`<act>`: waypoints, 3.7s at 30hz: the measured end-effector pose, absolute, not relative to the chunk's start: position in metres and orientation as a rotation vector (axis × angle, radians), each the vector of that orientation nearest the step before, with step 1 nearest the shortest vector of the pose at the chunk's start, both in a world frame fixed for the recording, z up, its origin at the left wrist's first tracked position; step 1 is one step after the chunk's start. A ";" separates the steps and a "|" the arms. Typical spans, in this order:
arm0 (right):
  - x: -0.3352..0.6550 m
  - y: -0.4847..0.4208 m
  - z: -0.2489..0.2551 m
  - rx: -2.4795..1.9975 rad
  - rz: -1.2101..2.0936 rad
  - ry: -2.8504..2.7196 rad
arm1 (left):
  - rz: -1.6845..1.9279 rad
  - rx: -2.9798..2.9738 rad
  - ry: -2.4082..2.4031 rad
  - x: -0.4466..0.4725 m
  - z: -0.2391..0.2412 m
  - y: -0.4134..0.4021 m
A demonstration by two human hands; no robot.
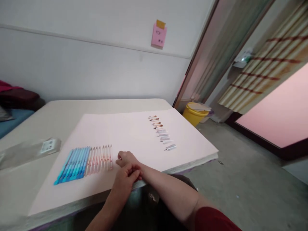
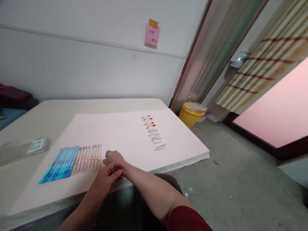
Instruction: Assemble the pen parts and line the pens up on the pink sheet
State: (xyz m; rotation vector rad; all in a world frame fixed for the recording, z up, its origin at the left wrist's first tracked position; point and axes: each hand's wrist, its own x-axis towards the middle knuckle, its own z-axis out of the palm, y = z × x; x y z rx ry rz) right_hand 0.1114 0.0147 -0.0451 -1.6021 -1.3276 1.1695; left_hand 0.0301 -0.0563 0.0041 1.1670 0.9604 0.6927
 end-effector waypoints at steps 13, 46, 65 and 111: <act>0.179 0.010 -0.011 -2.116 0.502 -2.115 | 0.499 1.375 1.016 0.028 -0.014 -0.049; 0.273 -0.015 -0.025 -2.485 0.378 -2.221 | 0.489 1.324 1.044 0.033 -0.028 -0.052; 0.207 -0.007 -0.036 -2.204 0.307 -2.346 | 0.671 0.656 1.164 0.027 -0.044 -0.031; 0.206 -0.007 -0.042 -2.274 0.288 -2.367 | 1.057 0.264 0.983 -0.011 -0.014 0.009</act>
